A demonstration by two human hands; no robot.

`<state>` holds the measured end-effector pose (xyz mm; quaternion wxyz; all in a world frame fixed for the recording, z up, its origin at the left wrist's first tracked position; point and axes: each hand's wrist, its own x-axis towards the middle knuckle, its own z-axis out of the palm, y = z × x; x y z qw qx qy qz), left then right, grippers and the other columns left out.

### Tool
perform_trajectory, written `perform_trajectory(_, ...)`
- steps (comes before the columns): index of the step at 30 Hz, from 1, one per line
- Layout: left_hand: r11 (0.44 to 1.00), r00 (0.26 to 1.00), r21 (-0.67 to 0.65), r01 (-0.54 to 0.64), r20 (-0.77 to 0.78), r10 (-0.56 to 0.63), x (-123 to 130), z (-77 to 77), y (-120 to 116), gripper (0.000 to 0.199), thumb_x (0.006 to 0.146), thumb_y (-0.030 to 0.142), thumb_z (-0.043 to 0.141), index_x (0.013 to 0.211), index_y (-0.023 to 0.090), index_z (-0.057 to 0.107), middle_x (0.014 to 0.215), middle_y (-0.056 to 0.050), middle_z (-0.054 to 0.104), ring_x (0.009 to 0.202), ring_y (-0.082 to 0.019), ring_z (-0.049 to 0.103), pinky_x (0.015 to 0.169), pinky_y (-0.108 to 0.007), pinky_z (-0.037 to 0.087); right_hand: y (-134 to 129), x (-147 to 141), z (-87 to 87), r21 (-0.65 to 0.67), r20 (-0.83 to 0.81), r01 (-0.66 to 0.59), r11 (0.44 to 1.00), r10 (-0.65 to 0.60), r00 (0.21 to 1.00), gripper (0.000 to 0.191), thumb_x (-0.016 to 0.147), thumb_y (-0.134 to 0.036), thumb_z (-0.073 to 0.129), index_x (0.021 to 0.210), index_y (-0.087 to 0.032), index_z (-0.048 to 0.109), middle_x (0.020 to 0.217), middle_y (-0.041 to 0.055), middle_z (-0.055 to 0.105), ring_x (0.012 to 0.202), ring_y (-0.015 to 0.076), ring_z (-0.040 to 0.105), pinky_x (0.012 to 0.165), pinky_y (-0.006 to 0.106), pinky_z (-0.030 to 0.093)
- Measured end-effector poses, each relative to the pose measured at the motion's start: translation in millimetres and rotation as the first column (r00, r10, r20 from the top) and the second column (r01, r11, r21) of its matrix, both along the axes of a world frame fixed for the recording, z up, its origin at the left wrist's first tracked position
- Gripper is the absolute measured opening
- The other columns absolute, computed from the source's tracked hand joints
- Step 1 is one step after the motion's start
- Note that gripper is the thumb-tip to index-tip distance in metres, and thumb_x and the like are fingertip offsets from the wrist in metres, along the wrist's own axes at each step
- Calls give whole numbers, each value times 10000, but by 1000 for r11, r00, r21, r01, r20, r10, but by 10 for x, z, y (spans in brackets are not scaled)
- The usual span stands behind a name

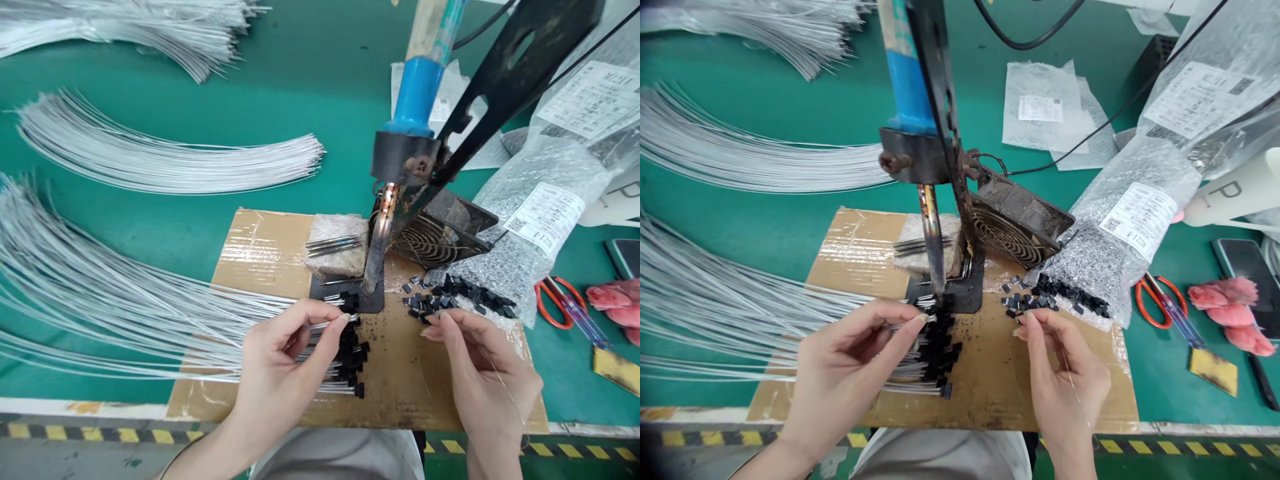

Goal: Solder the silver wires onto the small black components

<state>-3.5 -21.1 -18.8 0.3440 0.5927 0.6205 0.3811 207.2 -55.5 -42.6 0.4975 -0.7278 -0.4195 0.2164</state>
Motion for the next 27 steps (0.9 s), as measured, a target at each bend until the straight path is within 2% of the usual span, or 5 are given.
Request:
perform_trajectory(5,999,998,25,23,-67,-21,-14,-11,-13,116,898,235,670,805,207,733,701,-6,720,511,-100,512,456,-225,344,63,-98,48,62,96,-110,992,103,990,50,895,-277,775,902,-242,810,866,36,754,730,178,669,663,309,557)
perform_trajectory(10,995,993,71,66,-98,-59,-11,17,13,105,910,196,666,819,227,707,546,79,544,436,-77,397,437,-205,333,102,-216,198,22,-83,-167,986,168,982,110,919,-263,740,959,-267,843,825,22,735,586,133,614,526,273,521)
perform_trajectory(15,993,990,55,102,-100,-96,-3,75,60,117,901,157,647,812,220,691,603,72,628,478,-73,525,503,-171,441,115,-298,246,-45,-383,-176,983,145,912,64,849,-241,823,842,-300,844,810,-2,764,627,135,723,596,236,638)
perform_trajectory(22,995,993,-7,95,-74,-95,-35,28,-11,110,929,224,656,827,240,693,471,106,374,401,-82,323,391,-214,249,153,-377,225,9,-485,-226,974,202,851,79,839,-210,836,824,-287,843,770,-13,760,580,112,740,566,180,643)
perform_trajectory(27,989,992,-89,121,55,-116,-45,36,-21,89,926,231,655,855,234,708,781,14,748,538,-97,564,433,-210,327,157,-525,290,-76,-578,-215,974,132,805,42,852,-272,828,819,-248,818,559,-43,681,451,74,635,481,147,561)
